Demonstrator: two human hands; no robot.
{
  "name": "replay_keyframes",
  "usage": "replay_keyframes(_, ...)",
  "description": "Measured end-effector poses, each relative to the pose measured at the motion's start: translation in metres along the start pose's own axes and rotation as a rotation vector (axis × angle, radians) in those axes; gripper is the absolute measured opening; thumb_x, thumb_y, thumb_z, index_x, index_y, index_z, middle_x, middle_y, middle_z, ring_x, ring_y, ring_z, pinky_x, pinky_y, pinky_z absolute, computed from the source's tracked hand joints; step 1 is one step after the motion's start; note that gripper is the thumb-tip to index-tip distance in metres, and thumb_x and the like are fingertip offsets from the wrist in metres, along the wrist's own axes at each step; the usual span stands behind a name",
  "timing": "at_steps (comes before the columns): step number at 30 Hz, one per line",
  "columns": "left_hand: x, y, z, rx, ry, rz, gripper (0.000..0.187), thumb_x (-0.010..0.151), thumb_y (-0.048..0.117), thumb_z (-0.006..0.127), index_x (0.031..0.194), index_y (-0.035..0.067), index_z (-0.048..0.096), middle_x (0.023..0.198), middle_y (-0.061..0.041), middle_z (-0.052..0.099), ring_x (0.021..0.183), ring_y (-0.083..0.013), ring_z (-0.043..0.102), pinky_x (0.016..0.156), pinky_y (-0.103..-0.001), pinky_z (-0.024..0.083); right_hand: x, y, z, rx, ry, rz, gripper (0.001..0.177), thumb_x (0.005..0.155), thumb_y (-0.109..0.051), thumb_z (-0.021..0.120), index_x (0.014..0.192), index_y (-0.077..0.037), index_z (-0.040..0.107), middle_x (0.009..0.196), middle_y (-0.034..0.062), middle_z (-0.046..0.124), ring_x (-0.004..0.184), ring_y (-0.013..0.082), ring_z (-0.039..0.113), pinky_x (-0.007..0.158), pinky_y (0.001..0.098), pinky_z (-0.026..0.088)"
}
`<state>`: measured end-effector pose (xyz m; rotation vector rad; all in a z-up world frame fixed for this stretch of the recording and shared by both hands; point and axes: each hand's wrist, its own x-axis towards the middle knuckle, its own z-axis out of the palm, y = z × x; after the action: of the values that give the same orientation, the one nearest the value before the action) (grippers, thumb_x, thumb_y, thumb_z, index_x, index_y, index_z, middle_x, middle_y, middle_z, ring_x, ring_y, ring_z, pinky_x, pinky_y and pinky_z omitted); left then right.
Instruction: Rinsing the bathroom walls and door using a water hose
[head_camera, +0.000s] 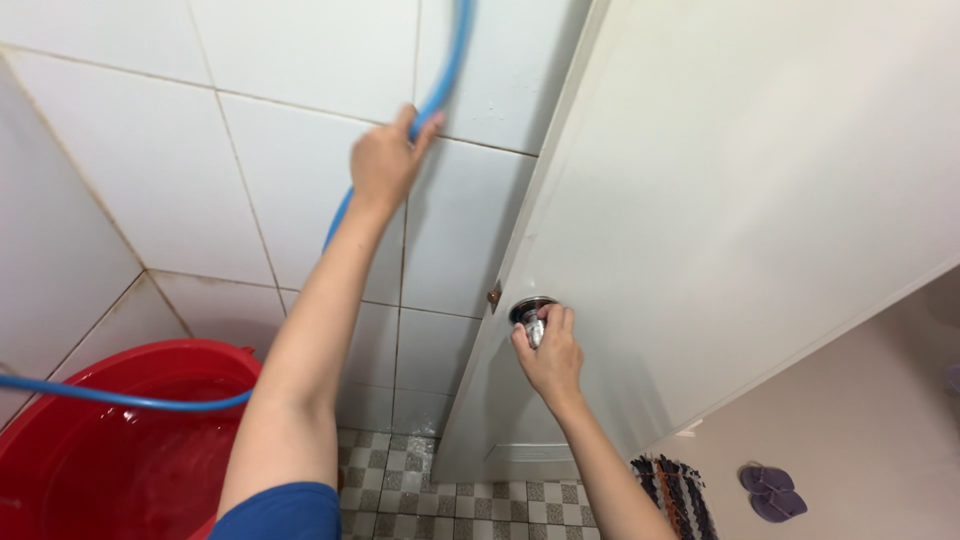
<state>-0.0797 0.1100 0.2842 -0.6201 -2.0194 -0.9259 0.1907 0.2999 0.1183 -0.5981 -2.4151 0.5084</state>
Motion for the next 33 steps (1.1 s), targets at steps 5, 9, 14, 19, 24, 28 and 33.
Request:
replay_keyframes(5,-0.024,0.013,0.041,0.115,0.001,0.341,0.047,0.105,0.062,0.055,0.091,0.017,0.056,0.048,0.0,0.05,0.038,-0.027,0.047,0.035,-0.039,0.033,0.0,0.012,0.019,0.017,0.17,-0.089,0.04,0.084,-0.045,0.065,0.101,-0.013,0.05,0.1,0.0008,0.051,0.069,0.0298,0.058,0.05,0.0486,0.046)
replay_keyframes(9,0.008,0.016,0.009,0.078,0.023,0.303,0.037,0.103,0.057,0.059,0.101,0.02,0.061,0.069,-0.011,0.071,0.065,-0.0338,0.073,0.059,-0.047,0.058,0.001,0.015,0.023,-0.015,0.143,-0.032,0.037,0.08,-0.045,0.067,0.099,-0.021,0.048,0.094,0.0024,0.055,0.073,0.0405,0.073,0.064,0.0523,0.059)
replay_keyframes(14,0.069,-0.016,-0.009,-0.128,0.166,-0.13,0.037,0.108,0.049,0.049,0.1,0.013,0.054,0.101,-0.019,0.065,0.08,-0.0561,0.062,0.065,-0.066,0.043,-0.002,0.023,0.031,0.028,0.299,-0.189,0.038,0.082,-0.041,0.068,0.099,-0.01,0.053,0.094,-0.0007,0.051,0.064,0.0241,0.056,0.042,0.0422,0.044)
replay_keyframes(19,0.11,-0.102,-0.016,-0.141,0.271,-0.441,0.04,0.107,0.049,0.035,0.102,0.012,0.05,0.087,-0.023,0.074,0.081,-0.0523,0.067,0.07,-0.063,0.047,-0.003,0.026,0.032,0.034,0.286,-0.176,0.04,0.081,-0.042,0.067,0.101,-0.01,0.054,0.094,-0.0015,0.05,0.064,0.0231,0.056,0.041,0.0417,0.044)
replay_keyframes(24,0.117,-0.079,-0.076,-0.132,0.404,-0.372,0.033,0.108,0.047,0.036,0.104,0.015,0.044,0.077,-0.01,0.071,0.069,-0.0416,0.067,0.061,-0.054,0.047,-0.005,0.026,0.032,0.054,0.35,-0.204,0.036,0.08,-0.04,0.068,0.096,-0.011,0.053,0.091,-0.0012,0.05,0.06,0.0219,0.053,0.039,0.0385,0.041)
replay_keyframes(28,0.135,-0.051,-0.081,-0.027,0.348,-0.184,0.041,0.112,0.05,0.045,0.134,0.016,0.048,0.08,-0.019,0.075,0.07,-0.0481,0.069,0.063,-0.057,0.051,-0.002,0.029,0.036,0.065,0.345,-0.211,0.036,0.08,-0.04,0.068,0.095,-0.011,0.053,0.091,-0.0017,0.05,0.059,0.0201,0.051,0.038,0.0372,0.041)
replay_keyframes(33,0.128,0.008,-0.06,0.091,0.175,0.076,0.041,0.113,0.04,0.054,0.147,0.019,0.048,0.078,-0.022,0.072,0.067,-0.0518,0.065,0.055,-0.06,0.046,-0.002,0.03,0.035,0.073,0.354,-0.221,0.036,0.08,-0.04,0.068,0.095,-0.011,0.054,0.09,-0.0015,0.05,0.06,0.0206,0.052,0.039,0.0379,0.042)
